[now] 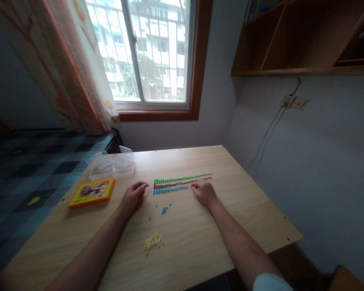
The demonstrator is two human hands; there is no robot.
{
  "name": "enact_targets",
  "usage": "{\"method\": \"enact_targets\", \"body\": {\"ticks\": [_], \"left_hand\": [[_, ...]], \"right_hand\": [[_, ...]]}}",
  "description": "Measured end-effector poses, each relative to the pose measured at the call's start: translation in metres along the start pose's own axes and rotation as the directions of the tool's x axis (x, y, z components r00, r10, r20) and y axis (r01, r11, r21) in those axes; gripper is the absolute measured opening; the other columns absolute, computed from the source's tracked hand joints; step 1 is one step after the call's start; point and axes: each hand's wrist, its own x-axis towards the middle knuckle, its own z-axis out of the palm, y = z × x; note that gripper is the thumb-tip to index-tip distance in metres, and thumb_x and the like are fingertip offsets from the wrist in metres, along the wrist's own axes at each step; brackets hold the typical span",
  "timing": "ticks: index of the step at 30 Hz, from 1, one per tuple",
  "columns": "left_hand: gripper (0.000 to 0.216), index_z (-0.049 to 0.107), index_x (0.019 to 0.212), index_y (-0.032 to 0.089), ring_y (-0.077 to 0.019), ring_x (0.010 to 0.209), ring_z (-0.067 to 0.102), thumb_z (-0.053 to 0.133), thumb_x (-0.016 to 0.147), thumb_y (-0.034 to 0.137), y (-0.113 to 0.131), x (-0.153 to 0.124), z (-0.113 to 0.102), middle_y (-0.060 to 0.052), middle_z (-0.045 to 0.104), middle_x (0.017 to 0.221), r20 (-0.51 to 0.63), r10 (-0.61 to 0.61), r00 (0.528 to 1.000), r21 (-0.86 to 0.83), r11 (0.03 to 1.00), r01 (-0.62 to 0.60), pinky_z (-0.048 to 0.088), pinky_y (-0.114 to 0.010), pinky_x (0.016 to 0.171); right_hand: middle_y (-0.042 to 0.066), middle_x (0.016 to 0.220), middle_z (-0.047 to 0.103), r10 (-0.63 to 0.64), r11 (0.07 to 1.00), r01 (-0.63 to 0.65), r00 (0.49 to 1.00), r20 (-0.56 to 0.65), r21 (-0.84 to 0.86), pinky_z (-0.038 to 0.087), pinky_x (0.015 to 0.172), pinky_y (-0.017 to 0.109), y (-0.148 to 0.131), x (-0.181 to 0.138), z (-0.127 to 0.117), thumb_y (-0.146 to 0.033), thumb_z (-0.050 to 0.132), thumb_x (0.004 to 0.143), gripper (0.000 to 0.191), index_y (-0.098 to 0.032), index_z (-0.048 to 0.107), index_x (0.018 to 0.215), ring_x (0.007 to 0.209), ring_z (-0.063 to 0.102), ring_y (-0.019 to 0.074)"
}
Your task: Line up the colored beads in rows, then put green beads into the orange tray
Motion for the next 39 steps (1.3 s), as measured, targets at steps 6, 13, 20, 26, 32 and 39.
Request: {"method": "enact_targets", "body": {"ticks": [6, 13, 20, 26, 32, 39], "left_hand": [[0.038, 0.066, 0.083, 0.015, -0.006, 0.041, 0.027, 0.072, 0.069, 0.05, 0.001, -0.0003, 0.0002, 0.01, 0.035, 0.048, 0.023, 0.0, 1.0, 0.034, 0.999, -0.001, 0.019, -0.019, 0.041], [0.035, 0.067, 0.082, 0.015, -0.0064, 0.041, 0.028, 0.07, 0.07, 0.048, 0.001, 0.0, 0.0003, 0.01, 0.036, 0.047, 0.032, 0.009, 0.999, 0.073, 0.997, -0.011, 0.02, -0.019, 0.041], [0.034, 0.068, 0.082, 0.015, -0.0065, 0.041, 0.029, 0.069, 0.072, 0.047, 0.0018, -0.0017, 0.0008, 0.009, 0.038, 0.048, 0.043, 0.031, 0.999, 0.107, 0.994, -0.036, 0.019, -0.02, 0.041], [0.035, 0.068, 0.084, 0.015, -0.0069, 0.04, 0.031, 0.067, 0.074, 0.048, 0.0026, -0.0028, 0.0012, 0.009, 0.039, 0.049, 0.061, 0.045, 0.997, 0.14, 0.989, -0.053, 0.02, -0.02, 0.041], [0.035, 0.069, 0.083, 0.015, -0.0075, 0.042, 0.032, 0.066, 0.074, 0.048, 0.0031, -0.0014, 0.0001, 0.008, 0.04, 0.049, 0.077, 0.059, 0.995, 0.179, 0.981, -0.072, 0.021, -0.02, 0.042], [0.035, 0.069, 0.082, 0.015, -0.0079, 0.042, 0.032, 0.065, 0.074, 0.048, 0.0017, 0.0011, -0.0014, 0.008, 0.042, 0.048, 0.091, 0.079, 0.993, 0.206, 0.974, -0.096, 0.023, -0.022, 0.043]], "right_hand": [[0.004, 0.094, 0.077, -0.007, 0.999, 0.008, 1.0, 0.022, -0.038, 0.051, 0.081, 0.025, -0.0019, -0.0002, 0.0009, -0.018, 0.062, 0.087, 0.02, -0.024, 0.08, 0.095, 0.089, 0.07, 0.018], [0.003, 0.096, 0.077, -0.035, 0.997, 0.039, 0.998, 0.052, -0.068, 0.051, 0.078, 0.024, -0.0048, -0.0016, 0.0006, -0.021, 0.061, 0.091, 0.021, -0.026, 0.08, 0.1, 0.089, 0.071, 0.0176], [0.003, 0.097, 0.077, -0.047, 0.996, 0.052, 0.997, 0.064, -0.074, 0.051, 0.079, 0.023, -0.0062, -0.0025, -0.0005, -0.022, 0.06, 0.092, 0.022, -0.027, 0.08, 0.101, 0.09, 0.07, 0.0173], [0.003, 0.099, 0.077, -0.053, 0.996, 0.057, 0.996, 0.067, -0.07, 0.051, 0.08, 0.023, -0.0061, -0.0027, -0.0004, -0.022, 0.061, 0.093, 0.022, -0.027, 0.08, 0.103, 0.091, 0.07, 0.0169], [0.002, 0.098, 0.077, -0.06, 0.995, 0.065, 0.996, 0.07, -0.074, 0.05, 0.08, 0.022, -0.0031, -0.0025, 0.0014, -0.023, 0.061, 0.094, 0.022, -0.028, 0.08, 0.103, 0.09, 0.071, 0.0162], [0.002, 0.097, 0.077, -0.063, 0.995, 0.067, 0.996, 0.058, -0.069, 0.051, 0.079, 0.022, -0.0009, -0.003, 0.0027, -0.026, 0.06, 0.095, 0.022, -0.029, 0.079, 0.104, 0.089, 0.07, 0.0166]]}}
